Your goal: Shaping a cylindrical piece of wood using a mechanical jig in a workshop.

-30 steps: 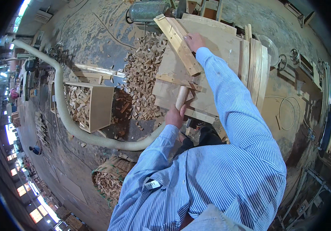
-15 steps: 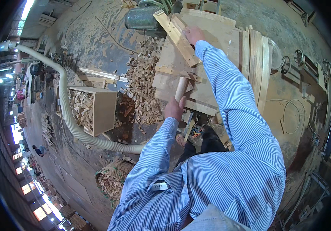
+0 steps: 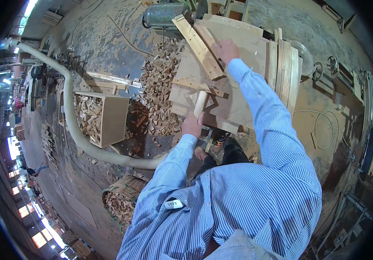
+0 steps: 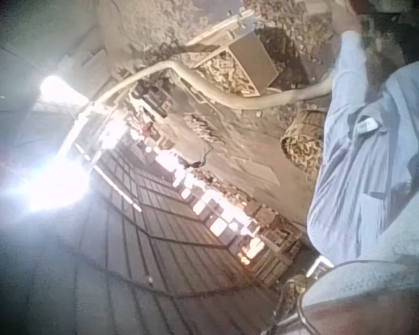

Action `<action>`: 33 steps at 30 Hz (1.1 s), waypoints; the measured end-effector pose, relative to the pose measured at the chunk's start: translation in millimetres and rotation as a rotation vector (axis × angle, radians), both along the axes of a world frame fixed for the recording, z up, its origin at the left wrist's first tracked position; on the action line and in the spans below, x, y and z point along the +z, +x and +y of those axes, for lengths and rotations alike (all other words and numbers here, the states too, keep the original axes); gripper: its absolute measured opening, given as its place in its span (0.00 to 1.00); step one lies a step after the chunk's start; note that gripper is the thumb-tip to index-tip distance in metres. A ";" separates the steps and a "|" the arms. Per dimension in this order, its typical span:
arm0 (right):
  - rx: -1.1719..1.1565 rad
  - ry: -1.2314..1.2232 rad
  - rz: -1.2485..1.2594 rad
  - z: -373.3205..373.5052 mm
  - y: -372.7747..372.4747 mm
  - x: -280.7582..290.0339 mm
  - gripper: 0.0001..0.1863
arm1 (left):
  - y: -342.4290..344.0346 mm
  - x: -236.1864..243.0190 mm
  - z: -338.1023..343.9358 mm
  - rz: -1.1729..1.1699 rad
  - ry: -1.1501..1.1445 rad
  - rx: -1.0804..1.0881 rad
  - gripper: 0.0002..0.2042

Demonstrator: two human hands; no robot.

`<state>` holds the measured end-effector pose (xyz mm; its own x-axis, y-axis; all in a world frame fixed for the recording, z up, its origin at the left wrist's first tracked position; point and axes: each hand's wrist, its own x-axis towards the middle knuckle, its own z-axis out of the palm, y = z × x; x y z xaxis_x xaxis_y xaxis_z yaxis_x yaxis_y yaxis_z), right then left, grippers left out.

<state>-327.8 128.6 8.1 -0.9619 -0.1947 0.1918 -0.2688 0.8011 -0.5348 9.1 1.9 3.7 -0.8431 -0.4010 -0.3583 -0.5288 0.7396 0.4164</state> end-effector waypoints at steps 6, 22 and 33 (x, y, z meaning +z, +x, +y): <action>0.046 -0.162 -0.256 -21.9 21.3 -21.3 0.19 | 32.2 1.4 -7.2 -0.051 0.030 0.008 0.30; 0.041 -0.167 -0.236 -52.8 -36.1 -30.4 0.20 | 21.6 7.7 1.5 -0.023 0.056 0.023 0.28; 0.041 -0.090 -0.177 -45.6 -94.9 -19.7 0.20 | -41.3 -3.4 7.8 0.033 0.026 0.004 0.27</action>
